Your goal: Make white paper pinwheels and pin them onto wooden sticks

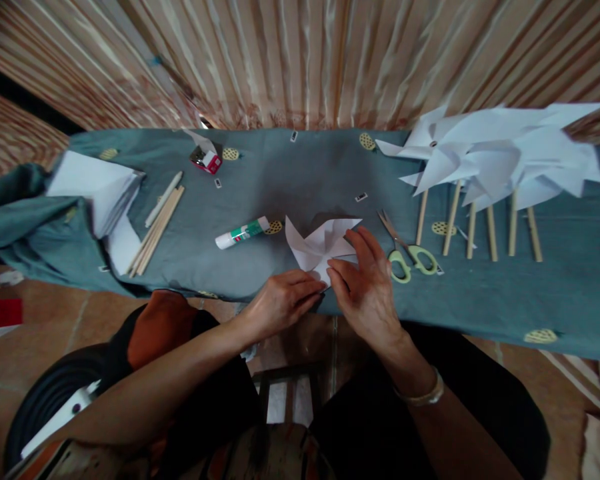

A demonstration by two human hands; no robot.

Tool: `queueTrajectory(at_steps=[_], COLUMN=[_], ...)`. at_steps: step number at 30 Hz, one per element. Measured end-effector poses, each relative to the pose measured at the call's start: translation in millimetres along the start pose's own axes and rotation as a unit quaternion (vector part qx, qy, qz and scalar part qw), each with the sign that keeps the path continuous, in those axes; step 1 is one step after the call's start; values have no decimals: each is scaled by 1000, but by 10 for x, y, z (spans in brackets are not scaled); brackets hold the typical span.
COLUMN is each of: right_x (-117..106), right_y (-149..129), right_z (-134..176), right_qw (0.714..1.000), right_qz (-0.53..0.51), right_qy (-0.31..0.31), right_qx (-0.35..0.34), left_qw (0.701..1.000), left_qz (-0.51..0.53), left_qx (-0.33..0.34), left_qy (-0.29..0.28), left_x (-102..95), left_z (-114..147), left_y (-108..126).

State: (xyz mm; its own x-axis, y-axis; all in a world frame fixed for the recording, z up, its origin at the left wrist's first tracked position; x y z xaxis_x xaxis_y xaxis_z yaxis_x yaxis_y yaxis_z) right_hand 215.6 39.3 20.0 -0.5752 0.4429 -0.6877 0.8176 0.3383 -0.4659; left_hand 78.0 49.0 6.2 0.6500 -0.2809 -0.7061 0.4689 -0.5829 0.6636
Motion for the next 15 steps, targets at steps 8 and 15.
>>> queueTrajectory(at_steps=[8, 15], right_x=[-128, -85], right_y=[-20, 0], right_z=[-17, 2], right_qw=[998, 998], right_qz=[51, 67], right_qy=[24, 9], right_qx=[3, 12], left_qw=[1000, 1000], left_qz=[8, 17], left_qx=[8, 11], left_qy=[11, 19], left_x=[4, -2], left_z=[10, 28], left_y=[-6, -5])
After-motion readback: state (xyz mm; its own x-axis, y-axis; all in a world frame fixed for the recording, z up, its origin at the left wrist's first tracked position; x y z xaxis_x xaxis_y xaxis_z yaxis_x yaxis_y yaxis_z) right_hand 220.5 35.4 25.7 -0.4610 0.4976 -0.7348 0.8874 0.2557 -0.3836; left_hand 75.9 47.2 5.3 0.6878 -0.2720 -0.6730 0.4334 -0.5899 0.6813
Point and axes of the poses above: each hand's wrist, its own z-axis away from the middle knuckle, its own x-axis out of the palm, y = z × x, the point moved 6 cm from there along -z, towards the middle knuckle, and after that the axes turned 11 degrees about y, right-handed, at the moved point
